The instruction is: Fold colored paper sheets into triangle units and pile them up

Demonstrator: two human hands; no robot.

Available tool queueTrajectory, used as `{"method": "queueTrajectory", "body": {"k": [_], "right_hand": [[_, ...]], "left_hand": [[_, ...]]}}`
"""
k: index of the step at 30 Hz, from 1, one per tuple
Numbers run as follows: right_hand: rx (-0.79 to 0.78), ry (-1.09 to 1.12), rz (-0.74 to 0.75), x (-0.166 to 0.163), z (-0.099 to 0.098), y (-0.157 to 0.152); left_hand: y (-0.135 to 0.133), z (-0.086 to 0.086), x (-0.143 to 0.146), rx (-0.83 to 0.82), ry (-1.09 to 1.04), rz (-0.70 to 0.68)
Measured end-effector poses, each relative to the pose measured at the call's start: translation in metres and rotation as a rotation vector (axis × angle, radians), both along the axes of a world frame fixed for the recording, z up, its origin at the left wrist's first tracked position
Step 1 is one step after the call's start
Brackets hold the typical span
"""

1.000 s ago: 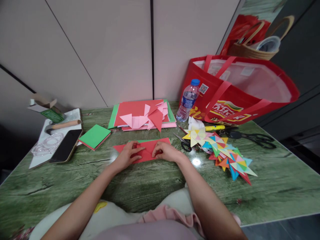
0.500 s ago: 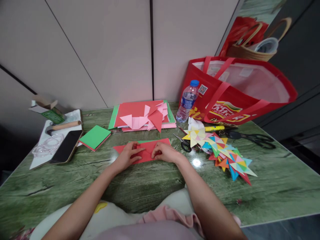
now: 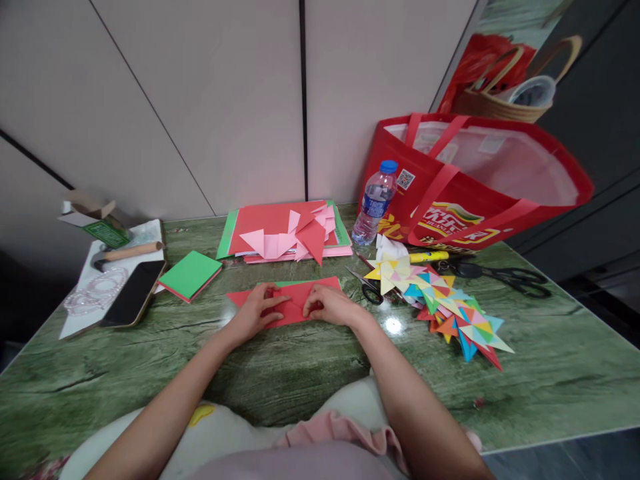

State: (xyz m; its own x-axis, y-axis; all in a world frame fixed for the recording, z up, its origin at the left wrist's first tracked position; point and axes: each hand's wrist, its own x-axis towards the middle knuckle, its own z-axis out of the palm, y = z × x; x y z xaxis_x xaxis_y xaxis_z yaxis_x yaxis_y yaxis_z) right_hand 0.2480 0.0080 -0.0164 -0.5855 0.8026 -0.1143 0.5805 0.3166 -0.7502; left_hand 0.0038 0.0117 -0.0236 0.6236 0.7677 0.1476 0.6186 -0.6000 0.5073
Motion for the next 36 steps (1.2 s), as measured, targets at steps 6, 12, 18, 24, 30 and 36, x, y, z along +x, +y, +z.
{"method": "queueTrajectory", "body": {"k": [6,12,18,24,30,36], "right_hand": [[0.007,0.003,-0.003,-0.001,0.000,-0.001],[0.005,-0.011,-0.005,0.000,-0.001,0.000],[-0.011,0.012,-0.011,0.000,-0.001,0.000],[0.021,-0.031,-0.018,-0.002,0.002,-0.002],[0.096,-0.130,-0.054,-0.009,0.013,-0.010],[0.118,-0.184,-0.104,-0.022,0.016,-0.013]], "left_hand": [[0.001,0.000,0.000,-0.005,-0.001,-0.002],[0.000,0.001,0.001,-0.008,-0.004,0.003],[0.000,0.002,0.001,-0.010,0.013,-0.005],[0.000,0.002,0.001,-0.008,0.016,0.000],[-0.004,0.006,0.005,-0.028,-0.043,0.045],[-0.007,0.008,0.006,-0.054,-0.071,0.077]]}}
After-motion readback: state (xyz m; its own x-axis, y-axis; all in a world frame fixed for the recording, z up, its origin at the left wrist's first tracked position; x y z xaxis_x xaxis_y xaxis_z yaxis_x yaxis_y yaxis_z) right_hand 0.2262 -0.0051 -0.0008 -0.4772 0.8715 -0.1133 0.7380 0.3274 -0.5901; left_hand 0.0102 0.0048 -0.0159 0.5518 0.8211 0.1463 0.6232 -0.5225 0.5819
